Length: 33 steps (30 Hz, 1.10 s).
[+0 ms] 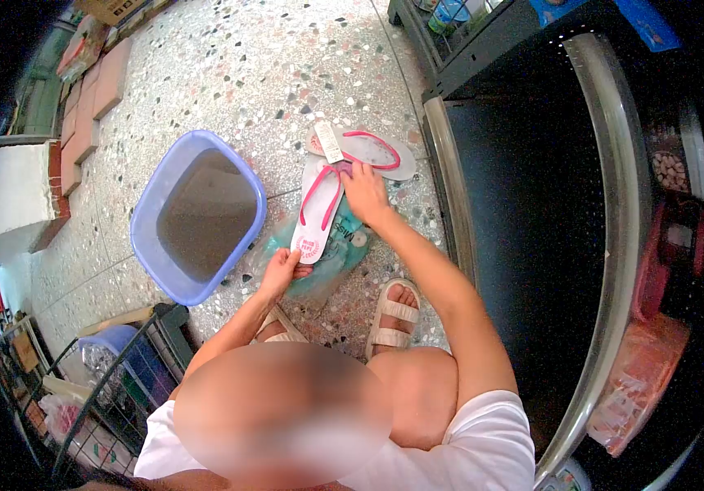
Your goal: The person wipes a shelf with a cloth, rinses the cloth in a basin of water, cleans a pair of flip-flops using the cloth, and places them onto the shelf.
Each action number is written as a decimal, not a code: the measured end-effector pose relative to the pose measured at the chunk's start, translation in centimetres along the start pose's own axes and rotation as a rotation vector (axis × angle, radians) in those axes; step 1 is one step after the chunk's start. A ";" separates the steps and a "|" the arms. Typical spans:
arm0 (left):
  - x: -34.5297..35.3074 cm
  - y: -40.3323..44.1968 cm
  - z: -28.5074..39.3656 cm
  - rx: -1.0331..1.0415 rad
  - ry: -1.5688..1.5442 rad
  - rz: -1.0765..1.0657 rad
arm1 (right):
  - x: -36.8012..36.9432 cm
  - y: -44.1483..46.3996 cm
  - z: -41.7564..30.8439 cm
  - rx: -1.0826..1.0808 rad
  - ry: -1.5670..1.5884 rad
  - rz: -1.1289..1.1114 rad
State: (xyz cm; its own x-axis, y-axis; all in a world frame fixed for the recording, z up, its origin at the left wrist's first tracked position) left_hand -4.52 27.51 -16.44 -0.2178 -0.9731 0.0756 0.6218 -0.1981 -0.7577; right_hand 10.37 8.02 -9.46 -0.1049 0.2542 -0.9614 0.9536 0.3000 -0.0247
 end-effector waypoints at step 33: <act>0.0 -0.3 -0.9 0.003 -0.060 0.056 | -1.2 -9.0 -11.3 -0.260 0.198 -0.107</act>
State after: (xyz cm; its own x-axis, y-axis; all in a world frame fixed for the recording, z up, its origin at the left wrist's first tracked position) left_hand -5.36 27.67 -16.77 -0.1371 -0.9879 0.0726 0.6340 -0.1438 -0.7599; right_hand -1.33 15.44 -4.99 -0.2771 0.3744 -0.8849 0.8332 0.5522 -0.0273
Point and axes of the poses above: each hand's wrist, its own y-axis towards the middle knuckle, its own x-axis out of the palm, z = x × y, the point moved 9 cm from there along y, towards the middle knuckle, and after that the axes turned 7 degrees about y, right-handed, at the moved point
